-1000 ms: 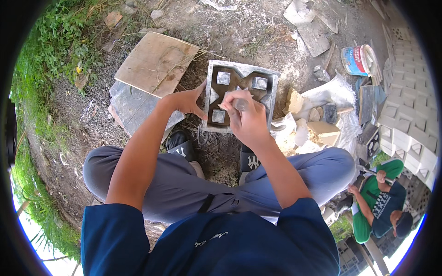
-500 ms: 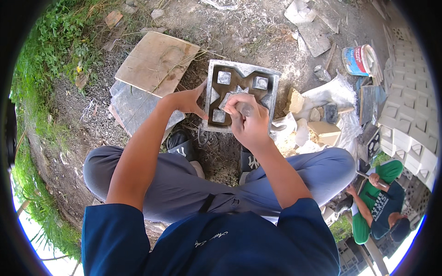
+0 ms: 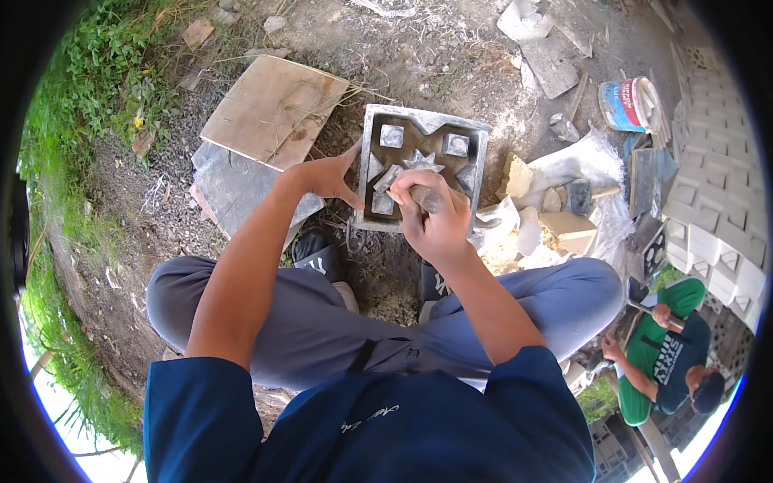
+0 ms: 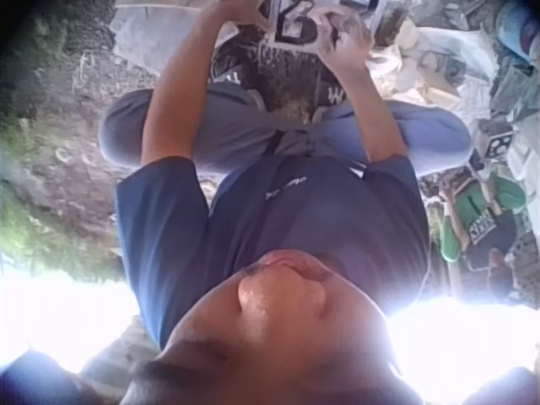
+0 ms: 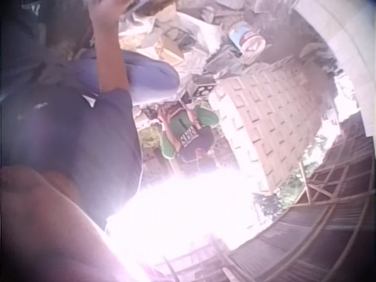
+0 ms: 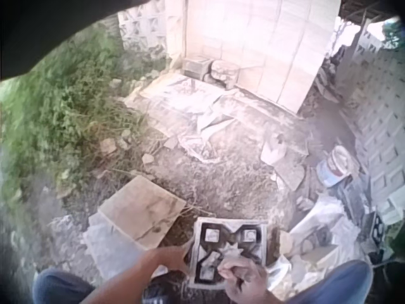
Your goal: The person carves and shapes the intricate pattern inside a metal mold using a small hand chisel.
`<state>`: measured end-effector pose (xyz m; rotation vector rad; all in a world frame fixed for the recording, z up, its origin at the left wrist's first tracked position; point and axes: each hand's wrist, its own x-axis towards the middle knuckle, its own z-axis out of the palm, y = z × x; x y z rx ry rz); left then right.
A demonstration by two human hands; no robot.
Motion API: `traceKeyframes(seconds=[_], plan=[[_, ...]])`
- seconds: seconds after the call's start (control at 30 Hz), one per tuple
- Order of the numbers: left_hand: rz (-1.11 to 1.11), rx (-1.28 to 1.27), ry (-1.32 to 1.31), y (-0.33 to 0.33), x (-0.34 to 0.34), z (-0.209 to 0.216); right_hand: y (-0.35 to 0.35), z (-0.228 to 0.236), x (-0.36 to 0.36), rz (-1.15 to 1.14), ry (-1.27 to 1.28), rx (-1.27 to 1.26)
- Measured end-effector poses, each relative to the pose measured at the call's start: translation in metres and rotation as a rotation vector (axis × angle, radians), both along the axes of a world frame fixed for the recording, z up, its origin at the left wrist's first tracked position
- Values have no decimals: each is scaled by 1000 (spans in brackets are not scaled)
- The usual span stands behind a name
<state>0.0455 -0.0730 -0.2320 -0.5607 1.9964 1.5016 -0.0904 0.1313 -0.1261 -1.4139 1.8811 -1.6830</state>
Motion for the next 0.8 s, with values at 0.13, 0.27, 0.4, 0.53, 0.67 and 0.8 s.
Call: traceKeyframes(seconds=[0.13,0.27,0.4,0.53,0.67,0.8], plan=[[18,-18,0,-1,5,-5,-3,3,-1,-48,13,210],[-13,21,-16,-1,-3,6,-3,-3,0,-40,188,5],[11,7,22,0,7,-1,-5,1,3,-44,288,2],[-9,-9,-29,6,-10,16,9,-7,-4,-26,300,83],[6,-8,30,-3,6,2,-2,4,7,79,143,-23],[-1,-20,46,1,0,2,-1,-1,0,121,-26,161]])
